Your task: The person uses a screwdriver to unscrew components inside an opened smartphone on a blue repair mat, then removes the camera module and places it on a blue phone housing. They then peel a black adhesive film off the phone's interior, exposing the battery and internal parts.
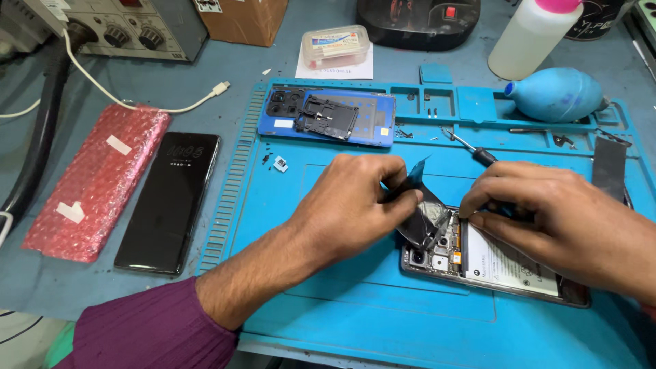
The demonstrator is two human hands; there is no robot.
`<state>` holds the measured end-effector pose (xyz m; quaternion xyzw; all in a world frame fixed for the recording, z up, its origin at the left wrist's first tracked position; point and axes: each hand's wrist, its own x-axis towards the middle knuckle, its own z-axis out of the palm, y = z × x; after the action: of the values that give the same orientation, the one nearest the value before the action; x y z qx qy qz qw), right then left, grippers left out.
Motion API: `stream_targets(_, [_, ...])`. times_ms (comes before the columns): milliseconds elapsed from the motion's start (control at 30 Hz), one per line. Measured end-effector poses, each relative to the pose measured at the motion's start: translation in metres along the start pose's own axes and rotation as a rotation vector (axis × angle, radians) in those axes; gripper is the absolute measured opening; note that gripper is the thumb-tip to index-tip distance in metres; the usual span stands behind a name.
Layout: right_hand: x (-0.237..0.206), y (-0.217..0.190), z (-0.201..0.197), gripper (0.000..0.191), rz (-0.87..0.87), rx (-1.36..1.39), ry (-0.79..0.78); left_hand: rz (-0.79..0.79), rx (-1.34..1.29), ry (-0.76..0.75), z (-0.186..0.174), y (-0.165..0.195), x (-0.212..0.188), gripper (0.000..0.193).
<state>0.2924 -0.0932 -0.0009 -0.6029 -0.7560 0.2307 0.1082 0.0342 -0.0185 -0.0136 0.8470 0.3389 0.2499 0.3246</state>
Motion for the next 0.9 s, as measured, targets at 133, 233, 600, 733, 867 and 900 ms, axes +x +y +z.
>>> stream_targets(133, [0.003,-0.004,0.001,0.025,0.103,-0.06,-0.082,0.051,-0.03,0.031,-0.001,-0.001,-0.001,0.029])
stream_targets(233, [0.004,-0.007,0.001,0.027,0.138,-0.047,-0.111,0.036,-0.056,0.023,-0.002,-0.002,0.0,0.029])
stream_targets(600, [0.004,-0.011,0.0,0.031,0.136,-0.067,-0.132,0.057,-0.035,0.034,-0.002,-0.002,0.0,0.03])
stream_targets(733, [0.003,-0.01,-0.001,0.034,-0.001,-0.161,-0.06,0.033,-0.024,0.017,0.0,-0.004,0.0,0.03])
stream_targets(867, [0.003,-0.011,-0.003,0.031,-0.063,-0.172,-0.042,0.05,-0.033,0.033,0.0,-0.005,0.0,0.028])
stream_targets(900, [0.004,-0.011,-0.003,0.03,0.001,-0.15,-0.078,0.056,-0.041,0.038,0.001,-0.005,0.001,0.028])
